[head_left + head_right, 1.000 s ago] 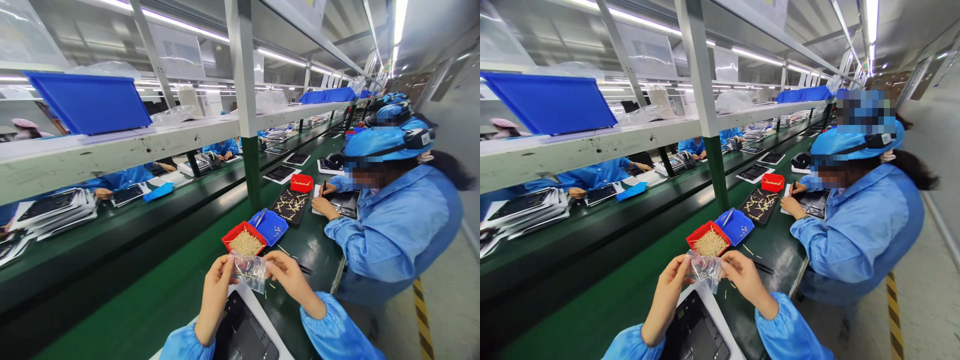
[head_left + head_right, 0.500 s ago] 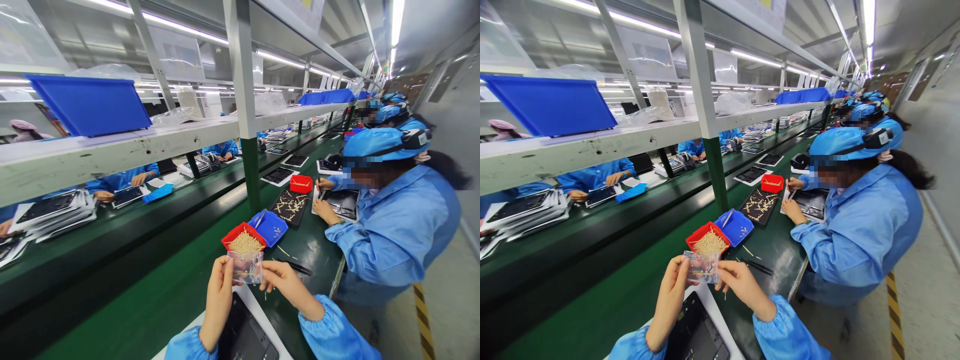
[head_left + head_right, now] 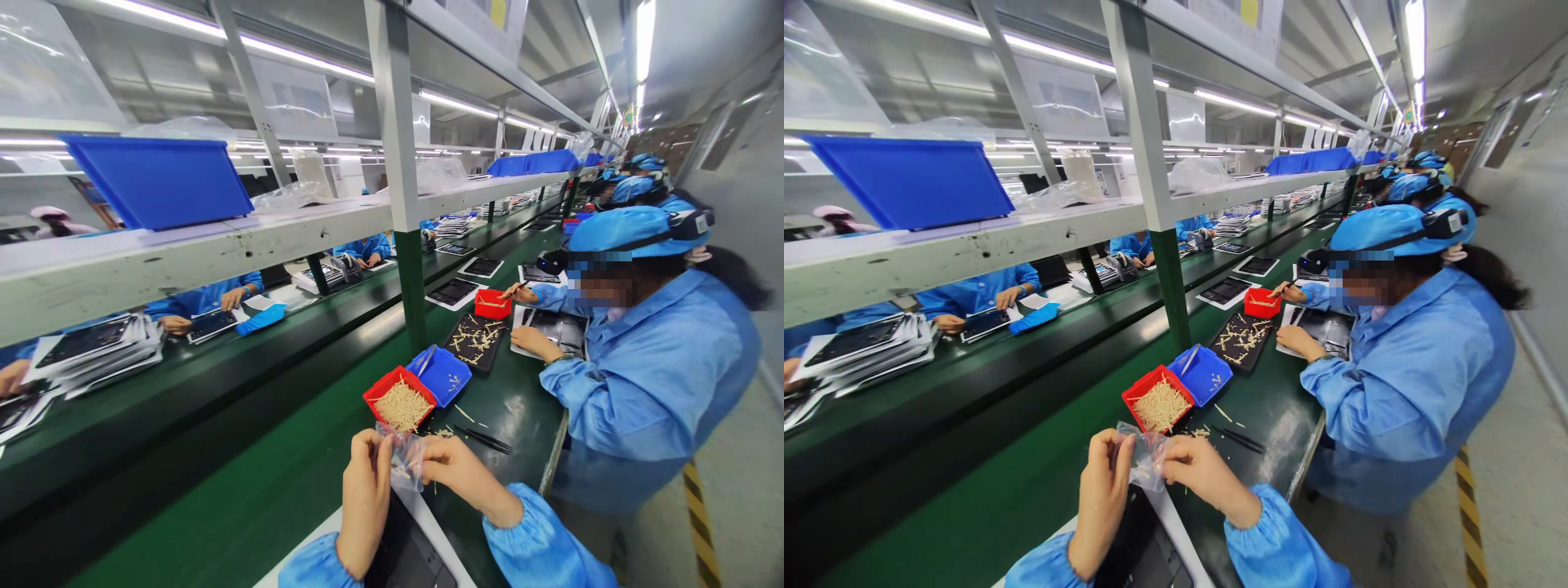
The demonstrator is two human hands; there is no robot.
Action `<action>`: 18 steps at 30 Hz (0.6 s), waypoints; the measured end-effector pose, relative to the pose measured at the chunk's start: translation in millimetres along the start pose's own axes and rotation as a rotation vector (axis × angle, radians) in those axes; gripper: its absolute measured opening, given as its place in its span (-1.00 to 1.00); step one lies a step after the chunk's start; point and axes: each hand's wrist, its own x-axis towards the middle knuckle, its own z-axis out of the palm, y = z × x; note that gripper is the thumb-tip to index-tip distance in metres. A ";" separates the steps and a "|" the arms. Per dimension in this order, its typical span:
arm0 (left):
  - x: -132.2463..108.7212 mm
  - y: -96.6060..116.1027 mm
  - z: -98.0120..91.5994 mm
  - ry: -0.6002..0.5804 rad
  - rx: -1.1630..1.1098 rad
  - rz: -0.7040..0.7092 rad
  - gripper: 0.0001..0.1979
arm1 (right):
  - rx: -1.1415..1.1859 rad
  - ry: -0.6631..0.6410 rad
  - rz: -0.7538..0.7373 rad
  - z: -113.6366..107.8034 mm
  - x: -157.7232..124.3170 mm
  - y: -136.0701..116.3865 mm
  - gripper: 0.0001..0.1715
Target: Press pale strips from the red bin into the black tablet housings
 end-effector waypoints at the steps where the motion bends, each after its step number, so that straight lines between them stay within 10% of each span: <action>1: -0.6 -0.9 0.2 0.007 0.017 0.016 -0.79 | 0.015 -0.015 0.017 1.6 -0.4 0.1 -0.78; 11: -5.0 -4.4 2.6 0.005 0.094 0.115 -0.78 | 0.231 -0.008 0.117 23.4 -2.1 6.7 -0.71; 18: 8.9 0.8 -13.4 0.045 0.068 0.007 -0.78 | -0.102 0.089 -0.002 6.5 -4.9 -2.6 -0.70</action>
